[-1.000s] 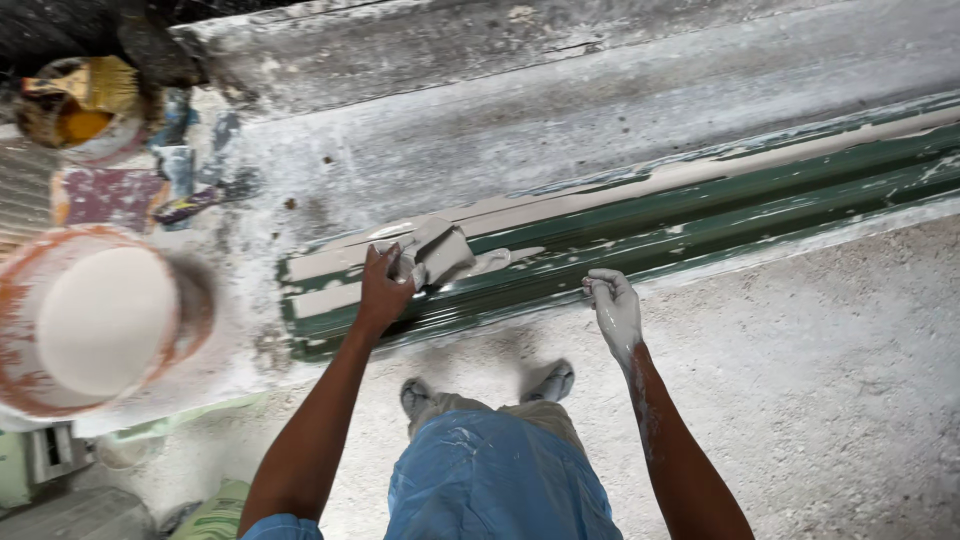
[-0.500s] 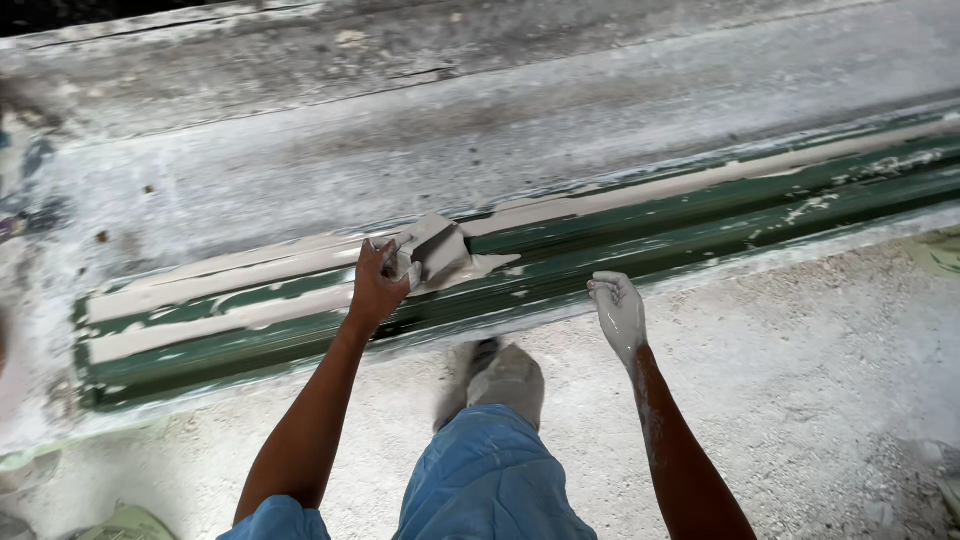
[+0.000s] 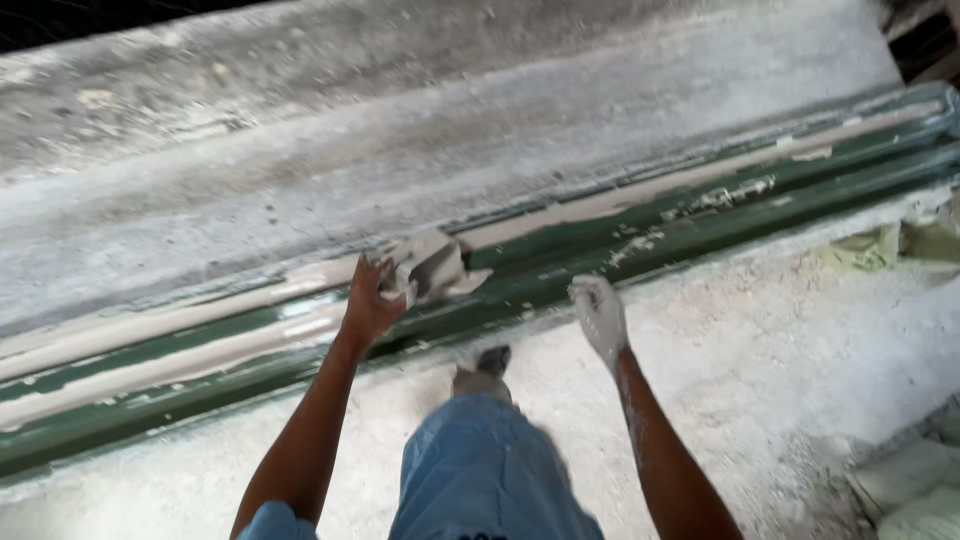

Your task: The person mixes a white gypsum slurry in a bowl and then uses a roller to apply the coating onto long green mold sections laid on a workbench. The person repeatedly dips the roller into the slurry and rolls it along the mold to spread the material evenly.

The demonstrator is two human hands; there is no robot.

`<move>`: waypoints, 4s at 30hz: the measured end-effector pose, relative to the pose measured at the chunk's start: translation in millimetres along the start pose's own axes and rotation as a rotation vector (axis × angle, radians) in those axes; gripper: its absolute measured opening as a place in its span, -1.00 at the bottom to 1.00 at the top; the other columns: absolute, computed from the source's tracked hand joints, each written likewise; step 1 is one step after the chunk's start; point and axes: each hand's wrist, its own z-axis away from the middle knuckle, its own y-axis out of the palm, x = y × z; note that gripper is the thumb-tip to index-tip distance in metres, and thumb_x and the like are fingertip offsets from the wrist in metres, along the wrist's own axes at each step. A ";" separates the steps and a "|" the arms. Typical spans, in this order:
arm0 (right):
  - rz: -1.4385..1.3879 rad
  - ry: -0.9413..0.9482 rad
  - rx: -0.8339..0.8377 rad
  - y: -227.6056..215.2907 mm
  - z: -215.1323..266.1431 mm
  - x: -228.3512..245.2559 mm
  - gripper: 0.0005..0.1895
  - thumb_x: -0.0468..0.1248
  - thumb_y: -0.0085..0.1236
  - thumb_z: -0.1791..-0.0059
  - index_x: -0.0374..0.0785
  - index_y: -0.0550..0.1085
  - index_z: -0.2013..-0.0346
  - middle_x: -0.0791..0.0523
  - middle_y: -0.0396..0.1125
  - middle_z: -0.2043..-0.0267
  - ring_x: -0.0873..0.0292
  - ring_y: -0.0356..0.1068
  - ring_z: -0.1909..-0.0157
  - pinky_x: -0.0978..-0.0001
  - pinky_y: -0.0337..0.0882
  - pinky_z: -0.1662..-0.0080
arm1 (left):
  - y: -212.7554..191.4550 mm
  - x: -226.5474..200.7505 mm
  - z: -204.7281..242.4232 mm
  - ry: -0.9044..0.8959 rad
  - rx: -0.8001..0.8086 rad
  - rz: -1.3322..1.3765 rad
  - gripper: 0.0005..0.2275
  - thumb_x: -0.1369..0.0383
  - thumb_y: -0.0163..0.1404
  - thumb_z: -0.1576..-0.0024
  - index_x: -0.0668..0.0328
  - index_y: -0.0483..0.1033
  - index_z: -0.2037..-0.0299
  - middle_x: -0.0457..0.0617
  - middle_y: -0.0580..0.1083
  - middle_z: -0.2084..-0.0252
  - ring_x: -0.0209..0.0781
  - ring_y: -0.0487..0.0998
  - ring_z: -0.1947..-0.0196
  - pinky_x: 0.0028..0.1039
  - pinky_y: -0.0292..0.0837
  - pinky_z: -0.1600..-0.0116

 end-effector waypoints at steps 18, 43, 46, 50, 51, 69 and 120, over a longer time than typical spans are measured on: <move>-0.113 -0.066 0.133 -380.8 -171.0 -96.7 -0.78 -0.35 -0.04 -0.13 -0.38 0.44 -0.03 0.03 0.44 0.08 0.24 0.41 0.07 0.44 0.44 0.04 | 306.5 -263.8 -114.8 0.158 -0.049 -0.130 -0.38 0.39 0.34 0.18 0.43 0.50 -0.16 0.43 0.39 -0.09 0.26 0.57 0.05 -0.19 0.51 -0.12; 0.020 0.189 0.004 -771.5 -387.9 -180.1 -0.73 -0.32 -0.03 -0.09 -0.32 0.42 -0.08 0.04 0.48 0.05 0.23 0.44 0.07 0.37 0.42 0.09 | 671.2 -543.2 -311.8 0.387 0.161 -0.166 -0.43 0.31 0.37 0.21 0.18 0.58 -0.09 0.50 0.37 -0.17 0.41 0.41 -0.20 -0.08 0.46 -0.19; 0.051 0.044 0.028 -795.0 -427.4 -194.8 -0.75 -0.33 -0.03 -0.11 -0.36 0.46 -0.04 0.01 0.47 0.08 0.22 0.46 0.10 0.41 0.46 0.04 | 713.0 -575.0 -322.0 0.408 0.143 -0.177 -0.44 0.30 0.38 0.19 0.17 0.59 -0.09 0.51 0.37 -0.18 0.37 0.42 -0.20 -0.10 0.49 -0.18; 0.030 -0.046 0.115 -830.9 -466.6 -210.3 -0.76 -0.34 -0.03 -0.11 -0.35 0.44 -0.04 0.02 0.48 0.09 0.23 0.47 0.14 0.44 0.46 0.11 | 763.7 -624.4 -322.1 0.386 0.082 -0.218 -0.45 0.30 0.38 0.22 0.14 0.62 -0.06 0.44 0.39 -0.15 0.38 0.43 -0.20 -0.09 0.50 -0.17; 0.051 -0.061 0.143 -843.0 -472.4 -213.2 -0.76 -0.34 -0.04 -0.11 -0.34 0.43 -0.04 0.03 0.48 0.09 0.23 0.47 0.15 0.44 0.45 0.13 | 777.0 -637.1 -320.1 0.363 0.073 -0.241 -0.46 0.30 0.38 0.22 0.13 0.63 -0.05 0.44 0.39 -0.14 0.38 0.43 -0.19 -0.08 0.50 -0.16; 0.141 -0.295 0.388 -869.4 -485.9 -195.1 -0.76 -0.40 0.00 -0.06 -0.33 0.45 -0.01 0.03 0.47 0.10 0.20 0.46 0.11 0.39 0.44 0.05 | 816.0 -715.6 -250.5 -0.258 -0.195 -0.593 -0.56 0.25 0.28 -0.04 0.06 0.54 -0.14 0.29 0.36 -0.04 0.18 0.48 0.06 -0.21 0.64 0.30; 0.061 -0.409 1.078 344.1 -17.6 58.1 -0.80 -0.44 -0.07 -0.12 -0.35 0.46 -0.01 0.11 0.43 0.09 0.26 0.34 0.14 0.45 0.34 0.07 | -67.3 -105.6 186.7 -0.503 -0.798 -0.454 -0.51 0.27 0.25 0.00 0.08 0.52 -0.18 0.24 0.37 -0.22 0.21 0.41 -0.15 -0.13 0.41 -0.17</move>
